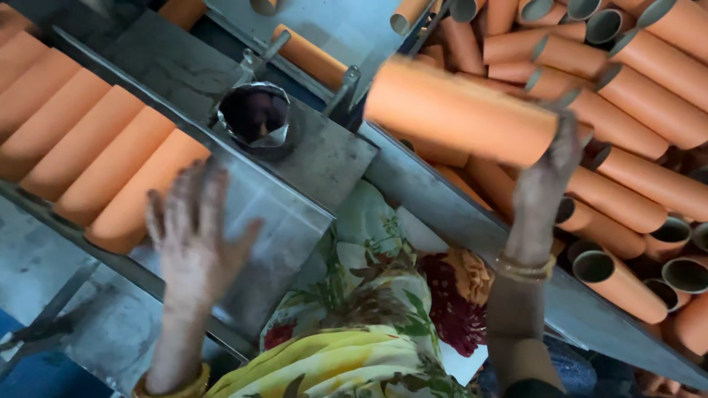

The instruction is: The person repeatedly picks orange cylindrical objects from a metal bin and places them onto a conveyor belt. The person handles the cylinders one at a time, moving them from the bin to the belt in a continuous loop.

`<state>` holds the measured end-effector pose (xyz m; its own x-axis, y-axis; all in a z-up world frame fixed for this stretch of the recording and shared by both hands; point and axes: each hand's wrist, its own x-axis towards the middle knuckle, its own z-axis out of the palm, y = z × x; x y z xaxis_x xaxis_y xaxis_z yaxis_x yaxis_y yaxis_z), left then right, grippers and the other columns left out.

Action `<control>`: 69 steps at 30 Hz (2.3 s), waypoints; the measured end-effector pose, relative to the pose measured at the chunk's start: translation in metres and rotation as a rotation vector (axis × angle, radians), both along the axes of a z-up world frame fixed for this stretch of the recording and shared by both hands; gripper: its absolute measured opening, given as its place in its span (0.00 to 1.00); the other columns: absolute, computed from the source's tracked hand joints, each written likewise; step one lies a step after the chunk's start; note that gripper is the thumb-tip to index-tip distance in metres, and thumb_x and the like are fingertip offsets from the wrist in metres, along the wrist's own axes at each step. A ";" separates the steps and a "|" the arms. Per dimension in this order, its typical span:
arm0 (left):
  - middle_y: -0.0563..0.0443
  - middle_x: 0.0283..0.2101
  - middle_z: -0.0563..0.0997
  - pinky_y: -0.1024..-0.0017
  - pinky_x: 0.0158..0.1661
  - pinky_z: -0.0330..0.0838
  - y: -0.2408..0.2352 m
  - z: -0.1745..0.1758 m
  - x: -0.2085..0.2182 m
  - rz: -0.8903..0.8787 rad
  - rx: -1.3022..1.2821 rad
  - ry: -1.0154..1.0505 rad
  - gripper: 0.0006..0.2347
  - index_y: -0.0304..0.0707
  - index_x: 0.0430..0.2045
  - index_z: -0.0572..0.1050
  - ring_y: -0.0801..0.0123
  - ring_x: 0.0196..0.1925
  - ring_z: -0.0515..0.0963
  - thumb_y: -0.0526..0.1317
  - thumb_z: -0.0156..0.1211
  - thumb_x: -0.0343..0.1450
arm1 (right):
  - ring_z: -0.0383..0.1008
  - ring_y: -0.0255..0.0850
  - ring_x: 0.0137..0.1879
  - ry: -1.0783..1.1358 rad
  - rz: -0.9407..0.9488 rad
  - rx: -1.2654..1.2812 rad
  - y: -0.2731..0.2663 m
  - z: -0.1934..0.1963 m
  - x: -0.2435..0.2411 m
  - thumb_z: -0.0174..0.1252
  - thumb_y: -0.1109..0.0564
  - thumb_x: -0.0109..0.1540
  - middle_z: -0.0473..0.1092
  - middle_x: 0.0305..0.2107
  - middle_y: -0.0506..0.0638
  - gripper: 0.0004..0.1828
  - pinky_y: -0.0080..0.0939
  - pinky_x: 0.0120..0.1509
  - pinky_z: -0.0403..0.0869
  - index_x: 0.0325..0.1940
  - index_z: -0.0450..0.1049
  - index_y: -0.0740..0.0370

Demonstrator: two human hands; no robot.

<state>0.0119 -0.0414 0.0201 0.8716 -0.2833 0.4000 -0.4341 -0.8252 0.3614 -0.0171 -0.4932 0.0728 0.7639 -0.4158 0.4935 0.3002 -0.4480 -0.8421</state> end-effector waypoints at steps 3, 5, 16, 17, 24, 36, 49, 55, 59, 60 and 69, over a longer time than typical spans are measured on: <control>0.34 0.70 0.66 0.41 0.71 0.47 -0.033 0.015 -0.017 -0.222 -0.020 -0.195 0.35 0.44 0.68 0.64 0.47 0.73 0.62 0.54 0.73 0.67 | 0.74 0.34 0.51 0.099 0.278 0.000 0.061 0.006 -0.023 0.54 0.59 0.75 0.73 0.46 0.49 0.06 0.35 0.57 0.76 0.53 0.70 0.63; 0.35 0.66 0.70 0.40 0.68 0.50 -0.054 0.021 -0.024 -0.321 0.014 -0.297 0.35 0.46 0.66 0.65 0.47 0.69 0.67 0.55 0.74 0.65 | 0.76 0.38 0.53 0.141 0.490 -0.195 0.089 0.009 -0.024 0.56 0.60 0.70 0.74 0.48 0.51 0.11 0.38 0.59 0.76 0.56 0.71 0.63; 0.45 0.54 0.78 0.44 0.67 0.64 0.023 0.001 -0.007 0.167 0.268 0.053 0.37 0.45 0.69 0.66 0.55 0.57 0.77 0.47 0.73 0.62 | 0.78 0.55 0.44 0.716 -0.064 -1.141 -0.039 -0.062 0.043 0.58 0.52 0.70 0.75 0.41 0.60 0.19 0.51 0.47 0.74 0.65 0.71 0.57; 0.43 0.53 0.78 0.44 0.68 0.63 0.034 -0.006 -0.005 0.226 0.293 0.090 0.37 0.44 0.71 0.66 0.55 0.57 0.77 0.48 0.73 0.63 | 0.77 0.56 0.45 0.697 -0.046 -1.166 -0.064 -0.082 0.045 0.61 0.50 0.66 0.75 0.41 0.61 0.22 0.51 0.47 0.74 0.62 0.71 0.59; 0.38 0.64 0.71 0.44 0.63 0.62 0.060 -0.046 0.001 0.330 0.399 0.104 0.35 0.44 0.71 0.67 0.51 0.68 0.72 0.44 0.66 0.64 | 0.73 0.45 0.46 0.715 0.156 -0.385 -0.156 -0.194 0.069 0.69 0.57 0.58 0.72 0.45 0.60 0.30 0.41 0.49 0.72 0.62 0.69 0.62; 0.36 0.72 0.64 0.39 0.72 0.52 -0.019 0.026 -0.012 0.003 0.024 0.115 0.36 0.42 0.71 0.62 0.47 0.75 0.61 0.52 0.69 0.67 | 0.74 0.48 0.51 0.030 -0.180 -0.848 0.028 0.030 -0.013 0.61 0.69 0.71 0.74 0.43 0.53 0.12 0.48 0.60 0.73 0.57 0.76 0.58; 0.38 0.52 0.78 0.48 0.63 0.69 -0.065 0.035 -0.023 -0.304 -0.030 0.093 0.42 0.37 0.68 0.61 0.47 0.54 0.79 0.45 0.76 0.58 | 0.79 0.37 0.46 0.385 0.583 -0.344 0.091 0.037 -0.035 0.56 0.59 0.69 0.73 0.50 0.49 0.16 0.40 0.53 0.79 0.61 0.70 0.57; 0.40 0.47 0.79 0.51 0.54 0.73 -0.005 0.018 -0.016 0.136 0.273 0.103 0.42 0.45 0.72 0.63 0.49 0.49 0.80 0.47 0.76 0.59 | 0.70 0.60 0.64 0.421 -0.313 -1.129 -0.078 -0.006 -0.005 0.68 0.50 0.66 0.70 0.60 0.63 0.31 0.60 0.64 0.69 0.69 0.66 0.62; 0.40 0.51 0.79 0.51 0.59 0.72 0.026 -0.005 -0.016 0.262 0.390 0.033 0.39 0.43 0.71 0.64 0.49 0.51 0.80 0.49 0.74 0.62 | 0.72 0.61 0.53 0.691 -0.515 -1.005 -0.163 -0.036 -0.017 0.70 0.53 0.60 0.71 0.52 0.67 0.36 0.65 0.54 0.69 0.69 0.67 0.65; 0.41 0.50 0.79 0.51 0.61 0.71 0.031 -0.013 -0.013 0.283 0.414 0.058 0.38 0.44 0.72 0.64 0.49 0.51 0.80 0.51 0.73 0.65 | 0.73 0.59 0.52 0.675 -0.518 -0.990 -0.175 -0.044 -0.021 0.70 0.55 0.59 0.73 0.49 0.67 0.36 0.64 0.52 0.69 0.69 0.67 0.66; 0.41 0.58 0.76 0.49 0.67 0.65 0.042 -0.035 -0.003 0.313 0.437 0.137 0.31 0.44 0.67 0.65 0.54 0.62 0.76 0.47 0.67 0.67 | 0.67 0.45 0.37 0.422 -0.404 -0.563 -0.141 -0.059 0.007 0.63 0.65 0.65 0.70 0.36 0.58 0.18 0.44 0.44 0.69 0.60 0.77 0.62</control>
